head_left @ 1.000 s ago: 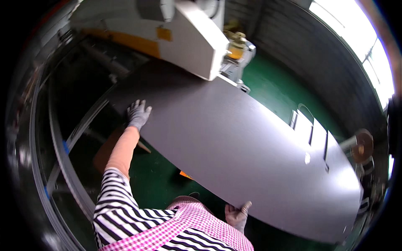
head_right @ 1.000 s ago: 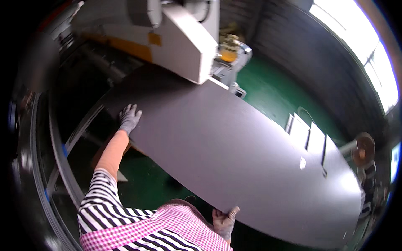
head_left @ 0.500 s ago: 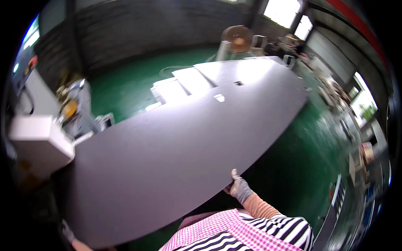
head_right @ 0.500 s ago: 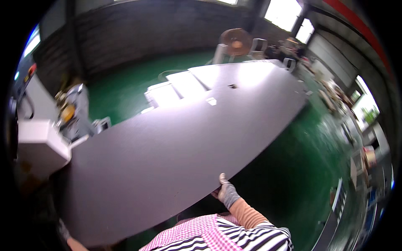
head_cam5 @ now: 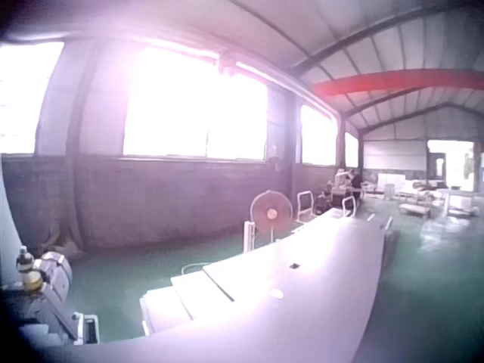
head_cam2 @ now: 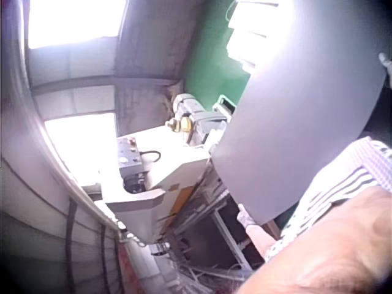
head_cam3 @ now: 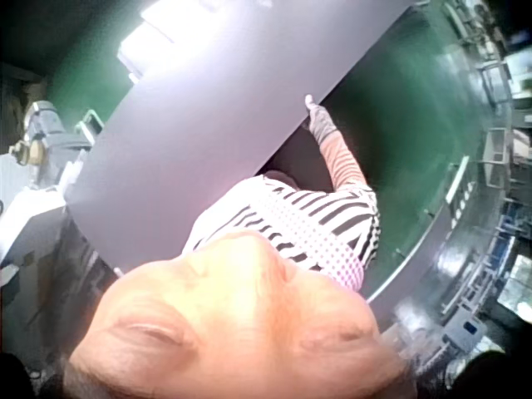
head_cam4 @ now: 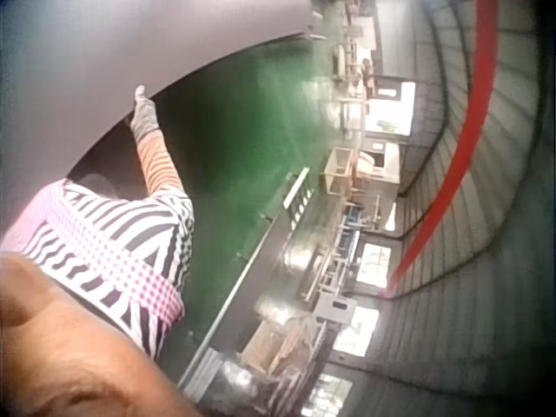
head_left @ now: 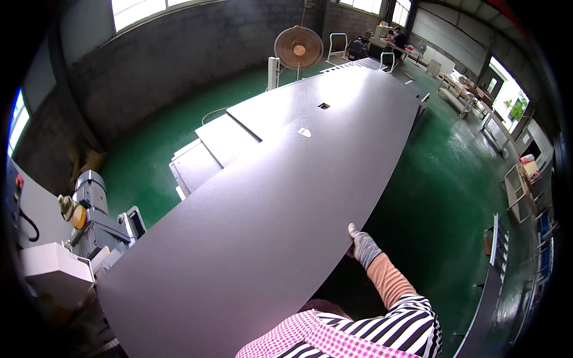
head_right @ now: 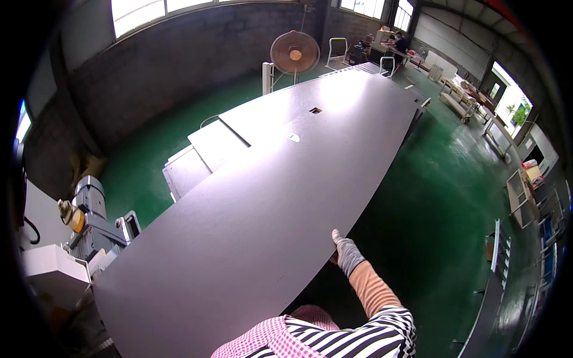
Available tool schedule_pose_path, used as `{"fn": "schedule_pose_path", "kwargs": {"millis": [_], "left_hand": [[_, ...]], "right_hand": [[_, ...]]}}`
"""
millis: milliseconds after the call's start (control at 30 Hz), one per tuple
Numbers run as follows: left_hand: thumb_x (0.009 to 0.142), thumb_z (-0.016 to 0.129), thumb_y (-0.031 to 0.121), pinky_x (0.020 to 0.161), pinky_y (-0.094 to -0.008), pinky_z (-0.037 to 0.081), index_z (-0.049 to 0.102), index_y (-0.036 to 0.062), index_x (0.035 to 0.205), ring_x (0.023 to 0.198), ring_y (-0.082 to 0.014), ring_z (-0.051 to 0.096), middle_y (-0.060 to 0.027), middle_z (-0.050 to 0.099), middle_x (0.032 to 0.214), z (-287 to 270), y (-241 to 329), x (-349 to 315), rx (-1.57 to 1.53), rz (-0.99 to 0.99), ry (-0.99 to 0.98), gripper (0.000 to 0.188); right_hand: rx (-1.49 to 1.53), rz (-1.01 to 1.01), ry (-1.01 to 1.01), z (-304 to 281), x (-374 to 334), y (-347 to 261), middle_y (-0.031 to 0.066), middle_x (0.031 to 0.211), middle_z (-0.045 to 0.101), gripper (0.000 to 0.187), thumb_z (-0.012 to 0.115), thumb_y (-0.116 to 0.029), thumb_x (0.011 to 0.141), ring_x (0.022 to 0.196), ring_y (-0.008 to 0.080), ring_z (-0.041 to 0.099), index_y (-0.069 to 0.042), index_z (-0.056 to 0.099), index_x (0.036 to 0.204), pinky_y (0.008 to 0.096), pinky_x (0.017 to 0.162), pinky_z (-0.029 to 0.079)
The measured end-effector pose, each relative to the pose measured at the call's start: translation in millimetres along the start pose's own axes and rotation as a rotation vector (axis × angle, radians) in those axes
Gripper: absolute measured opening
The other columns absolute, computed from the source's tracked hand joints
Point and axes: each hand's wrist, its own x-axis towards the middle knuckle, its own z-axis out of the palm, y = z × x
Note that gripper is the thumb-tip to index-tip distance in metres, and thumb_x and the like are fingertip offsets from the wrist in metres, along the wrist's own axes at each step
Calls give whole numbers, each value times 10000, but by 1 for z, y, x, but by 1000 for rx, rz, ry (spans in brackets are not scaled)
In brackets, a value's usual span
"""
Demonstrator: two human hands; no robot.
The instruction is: The person lifts large wooden panels one at a time from a stack and feeds them into an industrial edge-banding machine.
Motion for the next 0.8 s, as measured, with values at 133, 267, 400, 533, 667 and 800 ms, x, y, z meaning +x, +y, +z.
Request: {"fn": "schedule_pose_path", "kwargs": {"millis": [133,267,400,533,667,800], "left_hand": [[871,507,495,601,-359,474,620,-72,808,659,-213,587,-120,642,758,23,83,-87,-196,-8,-134,582],[869,508,506,681,-351,481,626,-63,896,751,-226,589,-110,643,863,95,102,-94,-251,102,-235,582],[883,543,367,843,-332,465,506,-54,1136,964,-266,575,-188,576,1106,197,134,-61,-503,340,-573,492],[908,520,347,620,-321,497,561,-32,940,689,-193,572,-113,600,859,257,222,-87,-496,467,-346,383],[914,506,361,623,-315,480,567,-34,955,660,-185,557,-94,612,805,288,261,-100,-605,451,-314,402],[922,488,370,620,-311,478,558,-21,974,656,-170,551,-84,605,808,309,293,-132,-542,446,-346,401]], "right_hand": [[-22,-143,15,-20,46,-66,30,862,641,331,592,-407,851,726,219,617,-96,568,963,422,638,521],[-1152,-428,299,-35,73,-148,144,1114,570,581,560,-500,820,967,289,571,-41,499,1170,423,743,486],[-1663,-1046,352,17,122,-153,158,1435,255,672,417,-565,846,1321,330,220,-149,336,1368,506,1070,111],[-1590,-1060,303,27,163,-184,121,1481,180,610,328,-562,878,1370,331,108,-256,283,1404,523,1085,19],[-1599,-1019,295,36,188,-226,68,1485,193,578,333,-555,882,1376,294,110,-285,304,1391,549,1078,2],[-1599,-958,376,29,202,-265,17,1484,203,575,364,-566,870,1378,245,120,-310,317,1382,590,1066,24]]}}
